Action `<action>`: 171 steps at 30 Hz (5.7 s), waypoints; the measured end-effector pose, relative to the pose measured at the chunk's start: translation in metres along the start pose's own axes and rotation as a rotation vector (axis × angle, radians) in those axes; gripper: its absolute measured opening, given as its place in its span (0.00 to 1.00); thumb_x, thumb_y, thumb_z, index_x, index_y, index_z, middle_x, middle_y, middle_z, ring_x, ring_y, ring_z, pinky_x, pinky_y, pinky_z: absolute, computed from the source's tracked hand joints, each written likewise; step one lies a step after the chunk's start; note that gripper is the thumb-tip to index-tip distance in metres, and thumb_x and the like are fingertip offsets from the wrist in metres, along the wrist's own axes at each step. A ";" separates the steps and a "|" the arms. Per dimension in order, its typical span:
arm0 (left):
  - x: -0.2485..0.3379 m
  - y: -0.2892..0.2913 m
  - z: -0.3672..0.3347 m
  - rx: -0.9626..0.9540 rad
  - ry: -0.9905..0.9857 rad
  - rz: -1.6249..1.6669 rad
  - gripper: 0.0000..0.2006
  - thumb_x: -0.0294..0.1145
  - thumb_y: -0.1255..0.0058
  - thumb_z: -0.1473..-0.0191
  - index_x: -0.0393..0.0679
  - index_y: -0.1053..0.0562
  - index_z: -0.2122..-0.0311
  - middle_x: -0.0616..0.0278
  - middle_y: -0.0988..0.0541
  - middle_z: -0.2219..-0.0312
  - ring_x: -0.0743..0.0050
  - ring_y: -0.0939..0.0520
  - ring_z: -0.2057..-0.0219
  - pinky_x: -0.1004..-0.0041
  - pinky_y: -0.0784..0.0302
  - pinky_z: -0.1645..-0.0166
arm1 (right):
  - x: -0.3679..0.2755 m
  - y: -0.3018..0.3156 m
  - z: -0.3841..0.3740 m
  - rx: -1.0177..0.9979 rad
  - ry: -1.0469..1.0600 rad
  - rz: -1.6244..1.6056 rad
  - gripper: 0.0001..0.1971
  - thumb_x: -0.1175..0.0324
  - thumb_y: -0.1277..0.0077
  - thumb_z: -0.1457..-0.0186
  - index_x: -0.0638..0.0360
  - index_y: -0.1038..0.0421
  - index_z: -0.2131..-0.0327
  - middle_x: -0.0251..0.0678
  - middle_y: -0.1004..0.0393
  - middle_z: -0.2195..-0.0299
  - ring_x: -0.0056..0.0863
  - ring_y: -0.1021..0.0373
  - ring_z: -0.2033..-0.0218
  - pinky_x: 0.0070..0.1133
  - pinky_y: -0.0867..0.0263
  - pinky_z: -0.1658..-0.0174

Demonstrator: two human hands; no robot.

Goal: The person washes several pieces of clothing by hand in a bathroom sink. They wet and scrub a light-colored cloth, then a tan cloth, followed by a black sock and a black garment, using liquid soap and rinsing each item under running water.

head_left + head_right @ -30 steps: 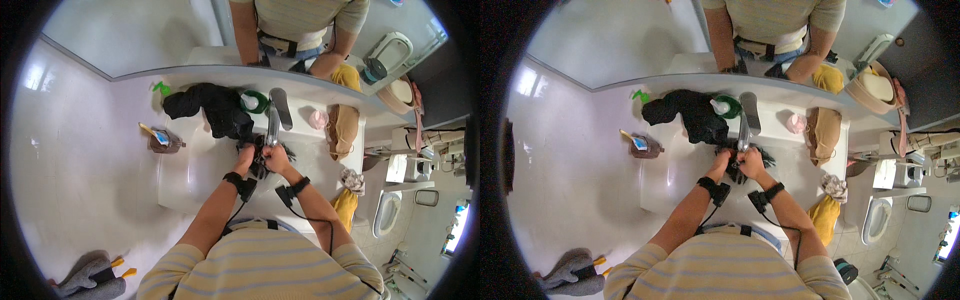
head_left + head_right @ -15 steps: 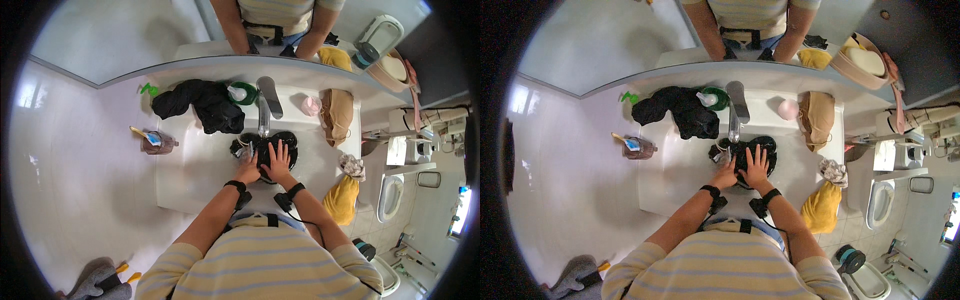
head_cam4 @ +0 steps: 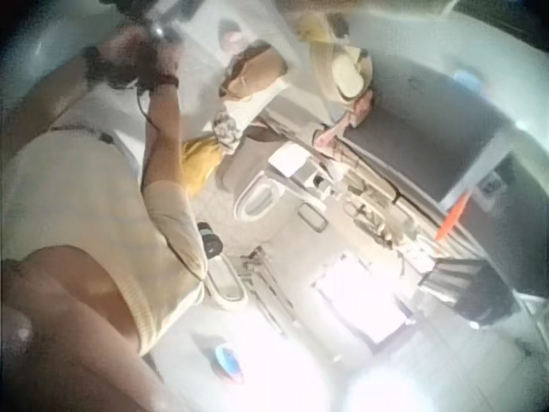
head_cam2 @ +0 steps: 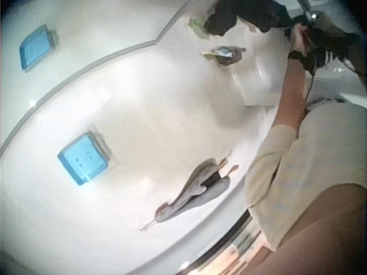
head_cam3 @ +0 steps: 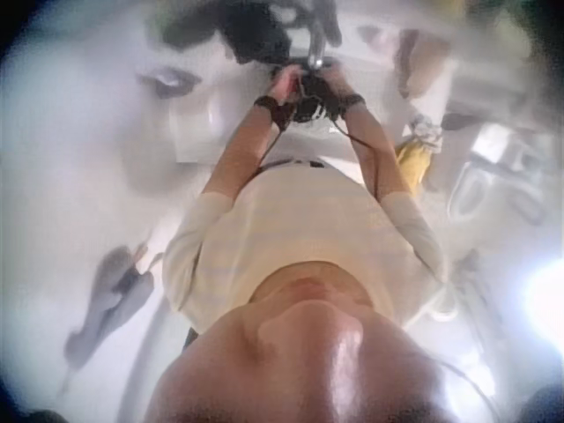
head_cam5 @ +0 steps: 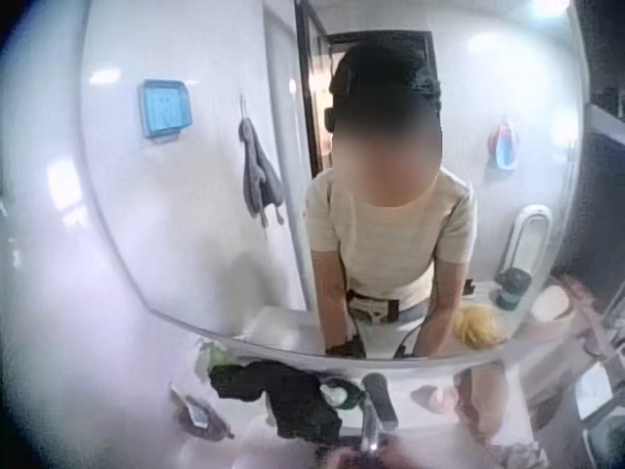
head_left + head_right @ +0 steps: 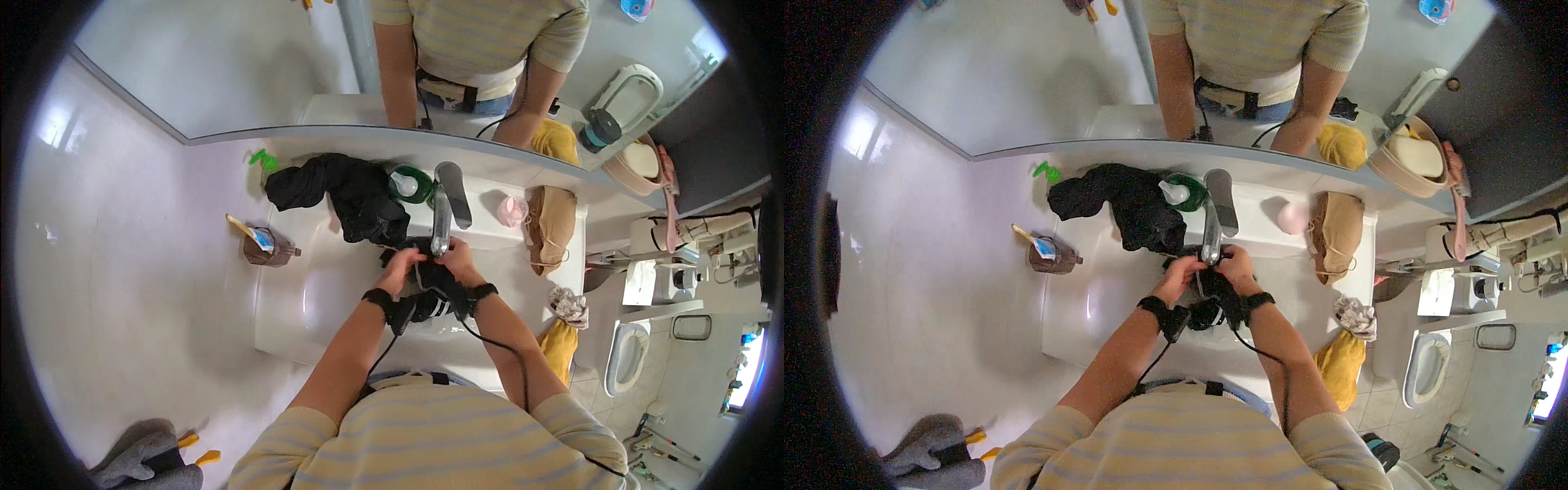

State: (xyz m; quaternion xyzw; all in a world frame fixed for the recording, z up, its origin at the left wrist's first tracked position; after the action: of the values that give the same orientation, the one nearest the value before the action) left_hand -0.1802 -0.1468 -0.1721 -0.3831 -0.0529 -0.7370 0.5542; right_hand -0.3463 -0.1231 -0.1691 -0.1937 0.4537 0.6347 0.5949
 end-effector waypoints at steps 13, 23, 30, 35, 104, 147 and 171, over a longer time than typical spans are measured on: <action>-0.005 0.004 0.049 0.438 -0.217 -0.901 0.37 0.35 0.42 0.58 0.40 0.51 0.47 0.33 0.36 0.56 0.38 0.31 0.54 0.59 0.35 0.49 | 0.008 -0.003 0.130 0.585 0.475 0.301 0.23 0.67 0.40 0.59 0.54 0.37 0.58 0.39 0.36 0.57 0.41 0.42 0.53 0.38 0.52 0.48; -0.049 0.001 0.020 0.188 -0.186 -1.724 0.33 0.29 0.62 0.46 0.46 0.58 0.36 0.51 0.62 0.37 0.40 0.54 0.38 0.51 0.54 0.37 | 0.008 -0.035 0.077 0.095 0.154 0.948 0.41 0.45 0.48 0.52 0.59 0.51 0.41 0.43 0.50 0.41 0.50 0.55 0.40 0.46 0.52 0.44; -0.030 0.011 -0.001 0.087 -0.059 -1.742 0.33 0.38 0.58 0.49 0.45 0.50 0.39 0.49 0.51 0.39 0.46 0.48 0.39 0.54 0.54 0.37 | -0.005 -0.022 0.027 0.046 0.050 0.889 0.46 0.45 0.36 0.71 0.65 0.39 0.51 0.48 0.35 0.51 0.43 0.38 0.49 0.37 0.39 0.52; -0.011 0.026 -0.017 -0.126 -0.003 -0.919 0.21 0.39 0.61 0.49 0.40 0.38 0.51 0.51 0.37 0.50 0.55 0.36 0.48 0.61 0.41 0.44 | -0.048 -0.022 0.041 0.076 0.147 0.236 0.32 0.62 0.36 0.69 0.58 0.38 0.57 0.44 0.29 0.60 0.46 0.34 0.55 0.34 0.37 0.53; 0.063 0.039 0.124 0.363 -0.642 -0.896 0.25 0.18 0.50 0.63 0.47 0.33 0.55 0.47 0.28 0.62 0.44 0.27 0.59 0.62 0.30 0.54 | -0.030 0.098 0.140 0.333 0.456 -0.279 0.24 0.85 0.54 0.63 0.58 0.40 0.57 0.34 0.35 0.63 0.25 0.37 0.59 0.20 0.41 0.52; 0.090 -0.001 0.230 0.353 -0.785 -1.548 0.18 0.18 0.50 0.68 0.43 0.30 0.65 0.58 0.24 0.69 0.57 0.27 0.61 0.63 0.39 0.52 | -0.043 0.012 0.190 -0.174 0.490 0.484 0.29 0.69 0.46 0.61 0.55 0.39 0.50 0.42 0.32 0.55 0.46 0.38 0.52 0.33 0.41 0.48; 0.022 0.047 0.165 0.409 -0.581 -1.489 0.23 0.27 0.47 0.62 0.47 0.34 0.55 0.54 0.36 0.53 0.49 0.35 0.51 0.50 0.38 0.50 | 0.023 -0.065 0.139 -0.361 0.751 1.140 0.16 0.71 0.53 0.54 0.56 0.33 0.58 0.43 0.31 0.56 0.39 0.33 0.56 0.32 0.39 0.50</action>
State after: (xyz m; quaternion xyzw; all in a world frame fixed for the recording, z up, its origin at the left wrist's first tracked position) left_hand -0.0587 -0.0984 -0.0593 -0.3146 -0.5677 -0.7587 -0.0565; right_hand -0.2498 -0.0057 -0.1382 -0.2276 0.5469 0.8028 -0.0684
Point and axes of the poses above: each hand's wrist, its own z-axis away from the middle knuckle, its own y-axis out of the back of the hand, x = y × z, the point moved 8 cm from there along -z, towards the middle knuckle
